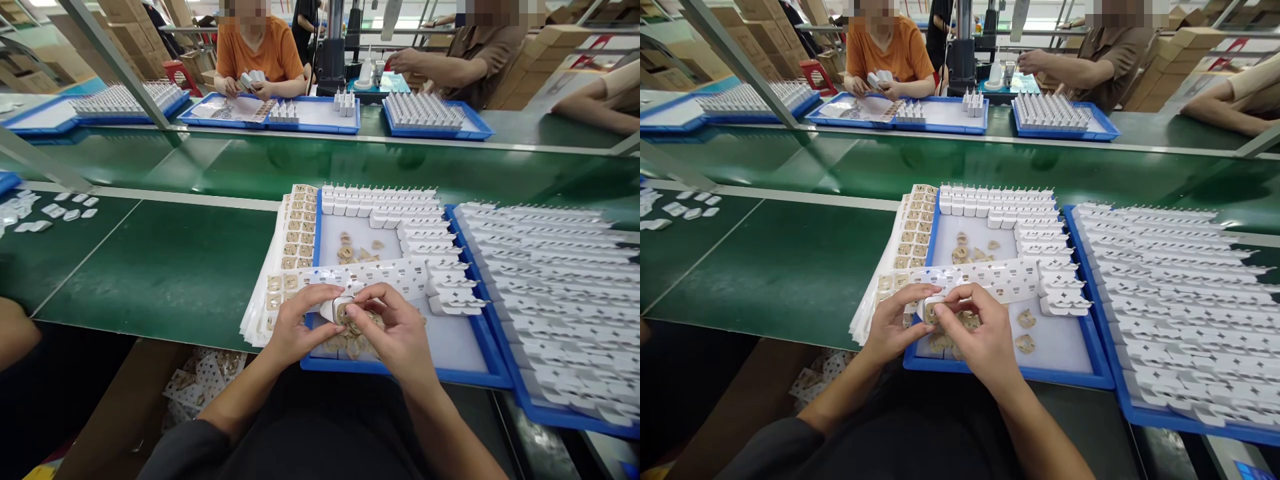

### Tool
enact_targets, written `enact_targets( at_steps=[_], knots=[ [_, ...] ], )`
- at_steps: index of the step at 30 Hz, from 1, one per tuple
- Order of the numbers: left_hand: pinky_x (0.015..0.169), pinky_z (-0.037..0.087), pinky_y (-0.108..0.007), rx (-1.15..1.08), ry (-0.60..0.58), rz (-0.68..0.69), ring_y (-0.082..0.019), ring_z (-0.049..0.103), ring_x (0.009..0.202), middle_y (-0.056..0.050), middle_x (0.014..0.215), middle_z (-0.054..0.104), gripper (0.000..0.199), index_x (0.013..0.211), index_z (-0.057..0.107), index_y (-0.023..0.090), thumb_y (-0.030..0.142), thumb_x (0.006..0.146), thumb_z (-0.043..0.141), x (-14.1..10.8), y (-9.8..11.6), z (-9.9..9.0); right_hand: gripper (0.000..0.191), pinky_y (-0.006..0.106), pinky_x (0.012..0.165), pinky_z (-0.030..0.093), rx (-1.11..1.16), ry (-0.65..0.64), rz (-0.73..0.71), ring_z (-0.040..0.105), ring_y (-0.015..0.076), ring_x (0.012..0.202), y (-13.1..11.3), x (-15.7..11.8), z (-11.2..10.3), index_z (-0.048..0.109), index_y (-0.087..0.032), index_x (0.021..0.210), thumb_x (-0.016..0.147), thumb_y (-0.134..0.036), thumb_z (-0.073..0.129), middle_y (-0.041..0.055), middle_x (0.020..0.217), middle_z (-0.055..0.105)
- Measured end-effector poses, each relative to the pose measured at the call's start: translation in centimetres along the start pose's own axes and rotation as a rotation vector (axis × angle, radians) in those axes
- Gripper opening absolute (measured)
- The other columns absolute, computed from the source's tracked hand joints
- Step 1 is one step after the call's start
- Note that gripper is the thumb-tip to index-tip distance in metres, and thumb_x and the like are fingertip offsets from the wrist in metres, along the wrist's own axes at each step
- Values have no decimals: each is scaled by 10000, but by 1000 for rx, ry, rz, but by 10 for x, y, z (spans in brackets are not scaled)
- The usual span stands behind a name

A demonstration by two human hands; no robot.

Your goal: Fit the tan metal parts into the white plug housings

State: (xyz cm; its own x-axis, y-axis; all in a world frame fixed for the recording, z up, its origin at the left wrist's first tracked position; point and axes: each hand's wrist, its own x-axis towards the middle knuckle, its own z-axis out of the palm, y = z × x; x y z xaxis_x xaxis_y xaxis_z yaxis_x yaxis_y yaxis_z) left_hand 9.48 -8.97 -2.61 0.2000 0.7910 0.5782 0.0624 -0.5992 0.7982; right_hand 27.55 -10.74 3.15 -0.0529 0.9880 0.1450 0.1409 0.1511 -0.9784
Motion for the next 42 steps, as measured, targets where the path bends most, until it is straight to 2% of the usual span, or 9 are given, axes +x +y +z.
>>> enact_targets(
  at_steps=[15,20,22,25,29,31,36,39,42],
  knots=[
    [991,570,-408,59,13,41,-246,701,1122,-104,1174,750,450,1236,652,231,214,815,811,5,4,-1,60,278,671,585,-128,35,-44,649,140,712,0,2,5,654,-227,884,905,-264,696,2,837,668],
    [983,578,-428,78,15,57,-259,703,1124,-113,1173,748,443,1224,656,235,217,811,816,4,2,-1,55,275,632,592,-234,74,-117,634,148,703,2,3,9,650,-228,874,914,-259,671,10,810,659],
    [994,574,-434,68,13,59,-261,700,1135,-120,1190,742,432,1219,658,233,215,815,811,3,0,-1,85,264,588,582,-299,111,-162,624,160,729,4,4,9,668,-239,990,910,-267,675,15,812,636],
    [1021,562,-440,13,22,19,-260,690,1162,-124,1219,731,437,1218,650,234,205,813,813,-2,-2,0,342,245,533,566,-334,134,-173,597,169,771,7,5,7,631,-275,1231,897,-299,701,29,893,588],
    [1012,559,-448,-20,89,-13,-262,676,1168,-119,1216,714,410,1189,644,235,184,814,805,-7,-6,3,333,246,606,606,-138,-40,-78,614,177,897,9,6,5,662,-309,1187,864,-300,739,65,1145,579],
    [994,563,-445,-27,128,2,-256,675,1145,-111,1188,707,394,1176,646,237,175,817,797,-8,-8,5,337,258,674,619,-9,-120,-39,615,192,980,11,5,6,682,-316,1160,836,-279,769,65,1191,590],
    [969,586,-417,-106,159,40,-232,689,1095,-87,1140,698,461,1170,640,235,151,765,844,-8,-9,8,237,316,787,612,240,-112,1,648,209,1039,23,4,9,770,-330,1105,875,-283,736,62,1118,649],
    [967,595,-432,-92,157,44,-238,697,1088,-86,1134,697,468,1162,639,233,170,753,859,-10,-8,10,184,380,908,581,263,-76,-4,669,212,1022,27,6,8,799,-324,1060,924,-305,677,55,1026,682],
    [969,597,-453,-58,155,53,-245,692,1106,-86,1143,692,455,1166,625,240,167,772,839,-13,-10,12,166,364,863,589,238,-88,-4,661,228,1060,26,6,10,777,-289,1032,936,-334,649,69,1051,675]
  ],
)
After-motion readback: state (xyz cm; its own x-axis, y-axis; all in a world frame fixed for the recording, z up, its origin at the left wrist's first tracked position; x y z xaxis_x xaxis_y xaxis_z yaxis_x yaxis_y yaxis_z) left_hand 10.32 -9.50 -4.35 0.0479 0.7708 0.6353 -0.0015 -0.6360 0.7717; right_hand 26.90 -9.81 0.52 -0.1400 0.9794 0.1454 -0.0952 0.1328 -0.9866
